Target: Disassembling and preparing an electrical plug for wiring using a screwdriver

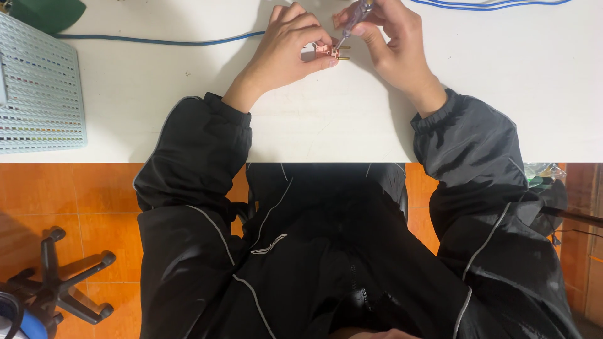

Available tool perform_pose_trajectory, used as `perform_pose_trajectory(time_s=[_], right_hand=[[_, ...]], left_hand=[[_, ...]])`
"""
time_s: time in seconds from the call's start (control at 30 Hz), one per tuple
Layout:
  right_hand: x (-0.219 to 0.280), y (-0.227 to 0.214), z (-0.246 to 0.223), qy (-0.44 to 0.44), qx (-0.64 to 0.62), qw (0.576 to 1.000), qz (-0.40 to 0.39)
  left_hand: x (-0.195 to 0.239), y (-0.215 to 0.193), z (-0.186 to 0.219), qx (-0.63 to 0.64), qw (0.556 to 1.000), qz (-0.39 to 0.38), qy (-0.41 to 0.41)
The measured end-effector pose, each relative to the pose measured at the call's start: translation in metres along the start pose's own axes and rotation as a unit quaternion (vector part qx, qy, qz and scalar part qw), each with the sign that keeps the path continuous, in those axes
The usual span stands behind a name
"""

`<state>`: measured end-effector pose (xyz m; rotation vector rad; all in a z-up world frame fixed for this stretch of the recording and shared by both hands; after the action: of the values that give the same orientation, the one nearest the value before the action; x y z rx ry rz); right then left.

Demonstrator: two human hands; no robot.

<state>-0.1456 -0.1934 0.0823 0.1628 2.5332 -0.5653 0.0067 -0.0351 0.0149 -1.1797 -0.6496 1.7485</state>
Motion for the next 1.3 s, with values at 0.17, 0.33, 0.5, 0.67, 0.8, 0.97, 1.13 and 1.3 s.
perform_pose_trajectory(time_s=[0.17, 0.33, 0.5, 0.67, 0.8, 0.97, 1.13, 1.3], right_hand=[[0.000, 0.006, 0.006, -0.102, 0.150, 0.982, 0.046], [0.001, 0.010, -0.007, -0.125, 0.142, 0.982, 0.009], [0.003, 0.012, 0.008, -0.137, 0.186, 0.973, 0.004], [0.002, 0.015, -0.002, -0.119, 0.186, 0.975, 0.009], [0.003, 0.013, 0.003, -0.117, 0.180, 0.976, 0.030], [0.003, 0.010, 0.011, -0.145, 0.194, 0.970, 0.025], [0.004, 0.007, 0.000, -0.109, 0.174, 0.978, 0.034], [0.005, 0.007, 0.007, -0.096, 0.176, 0.979, 0.039]], left_hand=[[0.000, -0.002, 0.001, 0.014, 1.000, -0.002, -0.001], [0.001, 0.000, 0.000, 0.006, 1.000, -0.008, -0.003], [-0.001, -0.001, 0.001, 0.005, 1.000, -0.017, -0.014], [-0.002, -0.002, 0.003, 0.013, 0.999, -0.019, -0.028], [-0.001, -0.001, 0.002, 0.015, 1.000, -0.013, -0.020], [-0.001, -0.002, 0.003, 0.021, 0.999, -0.025, -0.027], [0.000, -0.001, 0.001, -0.003, 1.000, -0.019, -0.002], [0.000, -0.003, 0.002, 0.013, 1.000, -0.012, -0.002]])
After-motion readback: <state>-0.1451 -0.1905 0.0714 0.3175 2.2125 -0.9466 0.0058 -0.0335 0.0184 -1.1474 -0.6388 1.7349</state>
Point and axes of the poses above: each hand's wrist, its own x-axis away from the middle knuckle, its own y-axis out of the palm, z = x × y, the point moved 4 cm from there along -x, towards the middle knuckle, and after that the axes turned 2 degrees about -z, right-handed, at the moved point
